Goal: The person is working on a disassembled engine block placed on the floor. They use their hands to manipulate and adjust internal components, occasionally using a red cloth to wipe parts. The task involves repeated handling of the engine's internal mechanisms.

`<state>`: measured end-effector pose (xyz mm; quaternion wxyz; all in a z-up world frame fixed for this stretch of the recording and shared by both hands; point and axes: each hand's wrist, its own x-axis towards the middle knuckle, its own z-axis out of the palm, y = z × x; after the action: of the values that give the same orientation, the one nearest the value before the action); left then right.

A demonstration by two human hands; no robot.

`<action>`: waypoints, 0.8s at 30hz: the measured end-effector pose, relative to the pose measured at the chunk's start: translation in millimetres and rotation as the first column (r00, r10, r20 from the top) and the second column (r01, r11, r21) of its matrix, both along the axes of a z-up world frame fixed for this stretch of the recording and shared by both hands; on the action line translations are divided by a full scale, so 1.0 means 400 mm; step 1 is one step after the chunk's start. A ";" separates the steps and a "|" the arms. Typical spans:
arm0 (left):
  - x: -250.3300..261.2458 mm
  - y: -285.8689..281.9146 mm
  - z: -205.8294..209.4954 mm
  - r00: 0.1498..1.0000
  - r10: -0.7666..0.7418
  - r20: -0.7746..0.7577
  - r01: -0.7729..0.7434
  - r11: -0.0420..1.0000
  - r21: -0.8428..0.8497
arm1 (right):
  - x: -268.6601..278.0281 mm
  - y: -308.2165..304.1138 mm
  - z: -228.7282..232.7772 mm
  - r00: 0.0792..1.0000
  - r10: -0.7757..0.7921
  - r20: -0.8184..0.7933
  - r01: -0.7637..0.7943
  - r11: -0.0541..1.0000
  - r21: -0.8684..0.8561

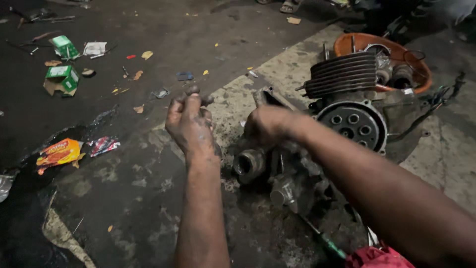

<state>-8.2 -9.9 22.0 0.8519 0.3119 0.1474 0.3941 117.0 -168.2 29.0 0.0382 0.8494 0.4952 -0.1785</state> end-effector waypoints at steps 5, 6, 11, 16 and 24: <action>-0.011 0.009 -0.013 1.000 0.022 0.019 -0.022 1.000 0.017 | 0.045 -0.057 0.017 0.997 0.025 0.068 -0.019 0.997 -0.074; -0.002 0.004 -0.005 1.000 0.008 0.023 -0.008 1.000 0.006 | 0.060 -0.067 0.014 0.993 0.067 0.100 -0.056 0.992 -0.111; -0.006 -0.015 0.012 0.999 -0.006 -0.048 0.008 0.999 0.035 | 0.044 -0.086 -0.083 0.981 0.113 0.157 -0.144 0.969 0.199; -0.017 0.011 0.012 1.000 0.006 0.026 -0.006 1.000 0.014 | 0.026 -0.114 -0.073 0.986 0.068 0.154 -0.085 0.991 0.106; 0.013 -0.019 -0.008 0.999 -0.033 -0.035 0.033 0.999 -0.017 | 0.036 -0.075 -0.038 0.986 -0.048 0.158 0.060 0.996 -0.070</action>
<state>-3.1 -17.6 18.9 0.8580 0.3143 0.1604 0.3732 131.5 -198.2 13.9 0.1035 0.8719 0.4605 -0.1306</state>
